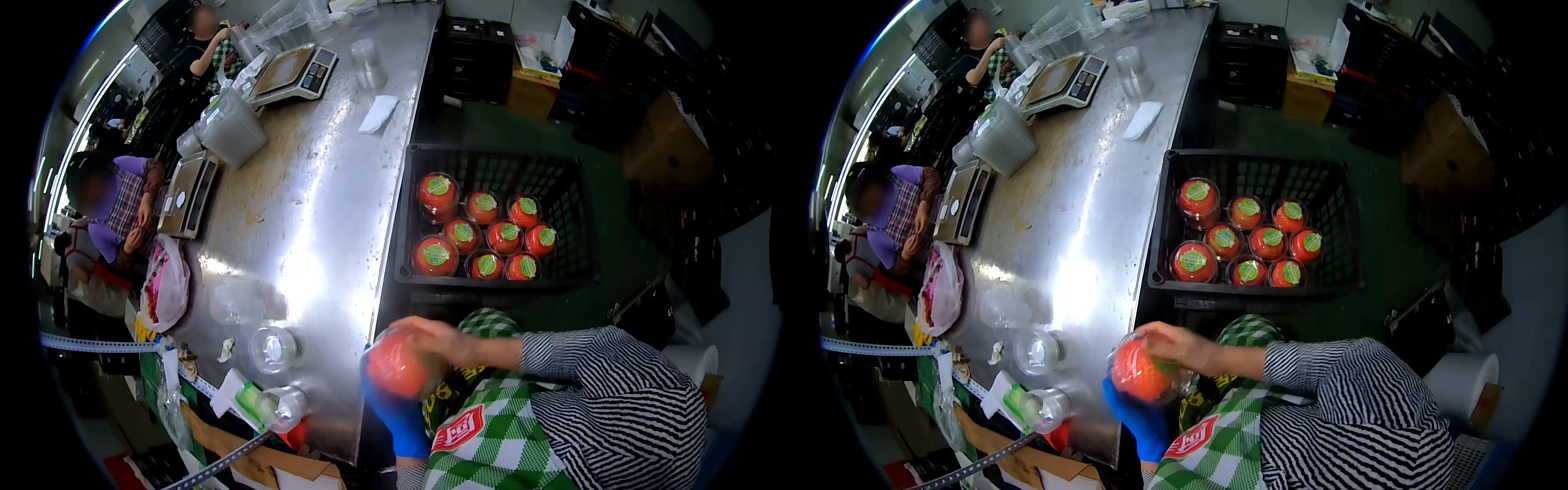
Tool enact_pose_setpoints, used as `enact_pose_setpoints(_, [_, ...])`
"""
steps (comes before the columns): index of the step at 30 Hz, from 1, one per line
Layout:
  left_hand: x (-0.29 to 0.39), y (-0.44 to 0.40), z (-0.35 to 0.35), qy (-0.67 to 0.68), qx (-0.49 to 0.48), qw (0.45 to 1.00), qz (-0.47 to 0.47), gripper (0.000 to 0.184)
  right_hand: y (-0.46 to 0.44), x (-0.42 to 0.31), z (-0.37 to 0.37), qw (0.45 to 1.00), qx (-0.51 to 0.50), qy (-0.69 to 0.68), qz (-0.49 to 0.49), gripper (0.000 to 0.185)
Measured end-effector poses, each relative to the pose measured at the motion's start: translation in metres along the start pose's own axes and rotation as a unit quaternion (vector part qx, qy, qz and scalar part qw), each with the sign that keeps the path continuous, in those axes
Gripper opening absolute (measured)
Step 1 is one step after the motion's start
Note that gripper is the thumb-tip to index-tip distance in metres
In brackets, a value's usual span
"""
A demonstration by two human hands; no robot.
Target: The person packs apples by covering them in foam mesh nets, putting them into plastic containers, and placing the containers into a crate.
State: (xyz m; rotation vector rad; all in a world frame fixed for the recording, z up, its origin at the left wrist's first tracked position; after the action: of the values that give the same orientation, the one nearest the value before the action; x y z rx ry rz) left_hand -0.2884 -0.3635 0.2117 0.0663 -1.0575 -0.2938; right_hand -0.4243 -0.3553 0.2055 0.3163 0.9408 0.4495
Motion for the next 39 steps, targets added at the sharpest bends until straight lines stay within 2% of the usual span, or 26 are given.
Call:
enact_pose_setpoints(1, [0.002, -0.011, 0.014, -0.066, -0.032, 0.997, 0.029, 0.056, 0.003, -0.007, -0.012, 0.993, -0.064, -0.068, 0.07, 0.066])
enact_pose_setpoints(2, [-0.008, -0.021, 0.023, -0.088, -0.063, 0.994, 0.026, 0.056, 0.009, -0.017, -0.029, 0.99, -0.048, -0.109, 0.071, 0.067])
enact_pose_setpoints(3, [-0.026, -0.034, 0.028, 0.0, -0.089, 0.996, -0.009, 0.055, 0.015, -0.026, -0.044, 0.985, -0.033, -0.15, 0.072, 0.067])
enact_pose_setpoints(5, [-0.008, -0.039, 0.063, -0.118, -0.084, 0.989, -0.031, 0.056, 0.02, -0.049, -0.083, 0.979, -0.015, -0.203, -0.018, 0.067])
enact_pose_setpoints(7, [-0.011, -0.051, 0.056, -0.139, -0.075, 0.987, -0.027, 0.052, 0.025, -0.068, -0.136, 0.97, 0.1, -0.197, -0.102, 0.058])
enact_pose_setpoints(9, [-0.017, -0.059, 0.039, -0.164, -0.071, 0.984, -0.025, 0.048, 0.03, -0.069, -0.205, 0.942, 0.257, -0.168, -0.136, 0.048])
enact_pose_setpoints(11, [-0.021, -0.064, 0.016, -0.196, -0.053, 0.979, -0.035, 0.041, 0.025, -0.065, -0.254, 0.91, 0.394, -0.103, -0.078, 0.041])
enact_pose_setpoints(13, [-0.02, -0.063, -0.002, -0.199, -0.033, 0.977, -0.07, 0.038, -0.002, -0.029, -0.317, 0.878, 0.47, -0.075, -0.046, 0.042])
enact_pose_setpoints(15, [-0.026, -0.059, -0.033, -0.262, -0.024, 0.964, -0.045, 0.033, -0.028, -0.01, -0.338, 0.851, 0.524, -0.031, -0.016, 0.046])
enact_pose_setpoints(16, [-0.024, -0.057, -0.043, -0.288, -0.019, 0.956, -0.045, 0.033, -0.034, -0.007, -0.325, 0.857, 0.497, -0.134, 0.028, 0.055])
enact_pose_setpoints(17, [-0.02, -0.054, -0.051, -0.313, -0.006, 0.949, -0.046, 0.032, -0.051, 0.006, -0.358, 0.847, 0.525, -0.07, -0.034, 0.063])
enact_pose_setpoints(20, [-0.033, -0.035, -0.088, -0.28, 0.082, 0.955, -0.063, 0.03, -0.055, -0.004, -0.374, 0.812, 0.576, 0.091, -0.019, 0.066])
enact_pose_setpoints(21, [-0.041, -0.029, -0.102, -0.279, 0.1, 0.952, -0.072, 0.029, -0.048, -0.018, -0.359, 0.782, 0.603, 0.159, -0.003, 0.069])
enact_pose_setpoints(22, [-0.044, -0.025, -0.11, -0.292, 0.107, 0.948, -0.064, 0.03, -0.04, -0.031, -0.346, 0.757, 0.619, 0.208, -0.034, 0.063])
enact_pose_setpoints(23, [-0.042, -0.021, -0.112, -0.303, 0.117, 0.944, -0.053, 0.03, -0.039, -0.034, -0.36, 0.728, 0.629, 0.27, -0.034, 0.063])
enact_pose_setpoints(24, [-0.039, -0.016, -0.114, -0.314, 0.129, 0.939, -0.043, 0.031, -0.032, -0.05, -0.35, 0.638, 0.692, 0.333, -0.058, 0.055])
enact_pose_setpoints(25, [-0.034, -0.013, -0.114, -0.327, 0.143, 0.934, -0.032, 0.032, -0.029, -0.073, -0.326, 0.581, 0.7, 0.395, -0.124, 0.048])
enact_pose_setpoints(27, [-0.021, -0.007, -0.11, -0.339, 0.178, 0.923, -0.017, 0.032, -0.048, -0.123, -0.26, 0.595, 0.636, 0.421, -0.255, 0.039])
enact_pose_setpoints(29, [-0.007, -0.005, -0.106, -0.37, 0.196, 0.908, -0.031, 0.031, -0.087, -0.164, -0.179, 0.688, 0.503, 0.407, -0.33, 0.033])
enact_pose_setpoints(30, [0.0, -0.003, -0.102, -0.352, 0.218, 0.909, -0.048, 0.03, -0.109, -0.178, -0.133, 0.719, 0.438, 0.419, -0.341, 0.029])
enact_pose_setpoints(31, [0.008, -0.003, -0.1, -0.365, 0.221, 0.904, -0.022, 0.031, -0.141, -0.175, -0.112, 0.761, 0.364, 0.425, -0.329, 0.028])
enact_pose_setpoints(33, [0.021, 0.003, -0.096, -0.389, 0.228, 0.892, 0.029, 0.033, -0.197, -0.162, -0.023, 0.797, 0.169, 0.437, -0.382, 0.028])
enact_pose_setpoints(34, [0.027, 0.006, -0.094, -0.384, 0.241, 0.891, 0.026, 0.032, -0.217, -0.147, 0.023, 0.822, 0.087, 0.449, -0.339, 0.032])
enact_pose_setpoints(35, [0.032, 0.013, -0.093, -0.383, 0.259, 0.887, 0.019, 0.032, -0.232, -0.126, 0.065, 0.764, -0.004, 0.533, -0.363, 0.038])
enact_pose_setpoints(37, [0.04, 0.026, -0.09, -0.381, 0.293, 0.877, 0.007, 0.032, -0.244, -0.078, 0.131, 0.664, -0.143, 0.6, -0.423, 0.036])
enact_pose_setpoints(39, [0.04, 0.043, -0.096, -0.383, 0.326, 0.864, -0.004, 0.032, -0.257, -0.033, 0.158, 0.524, -0.178, 0.685, -0.474, 0.027])
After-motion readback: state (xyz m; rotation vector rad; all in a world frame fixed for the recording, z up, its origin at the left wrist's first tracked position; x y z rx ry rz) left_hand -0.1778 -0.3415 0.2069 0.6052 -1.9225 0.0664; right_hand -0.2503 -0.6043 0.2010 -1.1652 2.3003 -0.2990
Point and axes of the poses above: each hand's wrist, its own y-axis away from the middle knuckle, its own z-axis out of the palm, x = y × z, the point moved 6 cm from there along -y, towards the middle knuckle, and after that the axes turned 13 degrees about z, right-handed, at the moved point
